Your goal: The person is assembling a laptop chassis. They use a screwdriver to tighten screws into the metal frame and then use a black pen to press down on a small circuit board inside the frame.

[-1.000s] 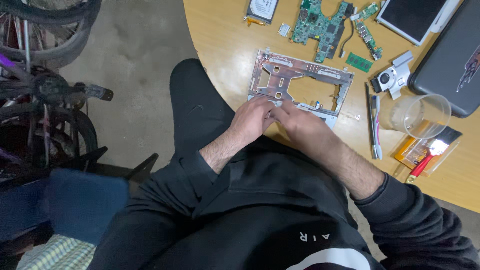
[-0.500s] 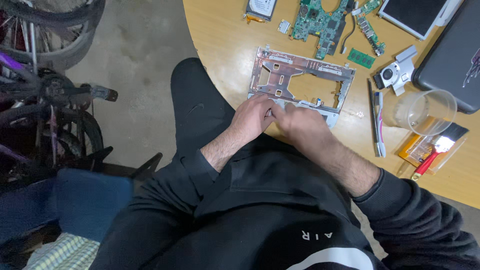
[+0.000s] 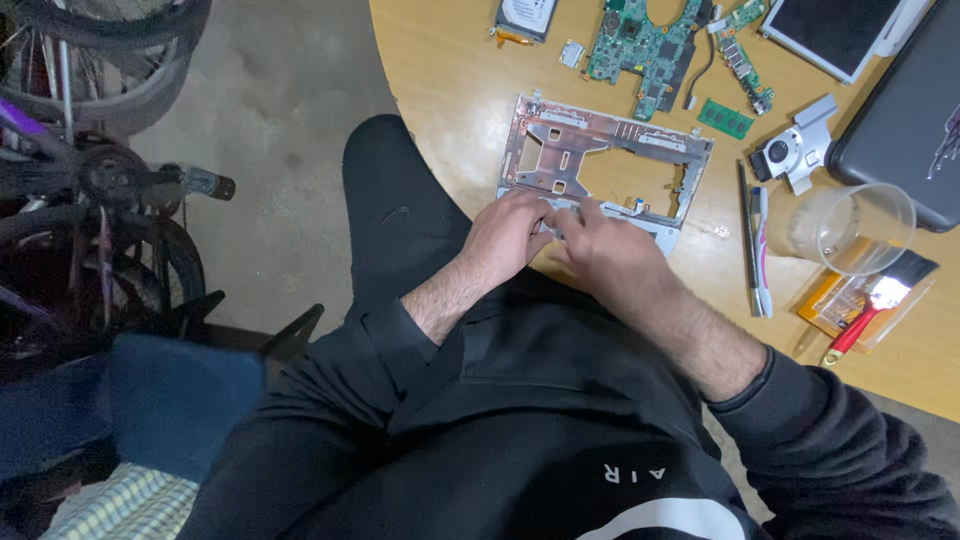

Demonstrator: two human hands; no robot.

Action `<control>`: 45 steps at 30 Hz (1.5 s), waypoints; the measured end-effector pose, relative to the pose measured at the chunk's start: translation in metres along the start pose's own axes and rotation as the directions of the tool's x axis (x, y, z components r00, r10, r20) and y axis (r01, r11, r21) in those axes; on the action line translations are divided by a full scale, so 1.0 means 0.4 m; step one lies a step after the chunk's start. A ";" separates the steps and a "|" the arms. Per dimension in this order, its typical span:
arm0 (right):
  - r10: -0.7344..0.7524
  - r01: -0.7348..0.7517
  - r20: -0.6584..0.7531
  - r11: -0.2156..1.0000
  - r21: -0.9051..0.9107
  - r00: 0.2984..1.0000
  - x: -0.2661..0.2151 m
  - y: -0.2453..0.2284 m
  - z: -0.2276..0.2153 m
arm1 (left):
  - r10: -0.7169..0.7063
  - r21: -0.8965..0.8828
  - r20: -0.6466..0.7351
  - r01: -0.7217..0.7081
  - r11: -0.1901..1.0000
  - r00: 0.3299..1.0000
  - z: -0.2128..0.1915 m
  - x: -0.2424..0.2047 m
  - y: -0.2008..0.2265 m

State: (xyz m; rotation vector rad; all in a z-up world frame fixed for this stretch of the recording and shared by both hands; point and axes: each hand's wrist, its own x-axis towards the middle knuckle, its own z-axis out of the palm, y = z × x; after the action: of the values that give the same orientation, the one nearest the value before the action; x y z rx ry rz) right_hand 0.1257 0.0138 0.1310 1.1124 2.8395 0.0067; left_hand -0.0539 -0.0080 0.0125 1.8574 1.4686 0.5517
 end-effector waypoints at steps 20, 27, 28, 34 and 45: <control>0.019 -0.030 0.107 0.995 0.099 0.994 -0.018 0.017 0.033 | 0.053 -0.012 -0.014 -0.053 0.999 0.999 -0.015 0.002 0.008; 0.087 -0.113 0.103 0.951 0.289 0.991 -0.040 0.018 0.050 | 0.079 -0.021 -0.030 -0.079 0.997 0.996 -0.016 0.004 0.006; 0.088 -0.115 0.105 0.950 0.290 0.991 -0.046 0.023 0.051 | 0.078 -0.022 -0.028 -0.079 0.997 0.997 -0.014 0.002 0.009; 0.232 -0.250 0.105 0.800 0.546 0.967 -0.099 0.049 0.092 | 0.044 -0.029 -0.011 -0.045 0.999 0.999 -0.018 -0.003 0.021; 0.633 -0.430 0.046 0.470 0.771 0.773 -0.284 0.105 0.192 | 0.104 0.107 -0.053 -0.098 0.989 0.993 -0.003 -0.006 0.034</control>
State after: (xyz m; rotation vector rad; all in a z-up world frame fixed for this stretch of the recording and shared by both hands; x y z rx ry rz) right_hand 0.2438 -0.0346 0.0654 2.2857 2.5159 -1.1772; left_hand -0.0464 -0.0116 0.0235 2.0213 1.4724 0.5920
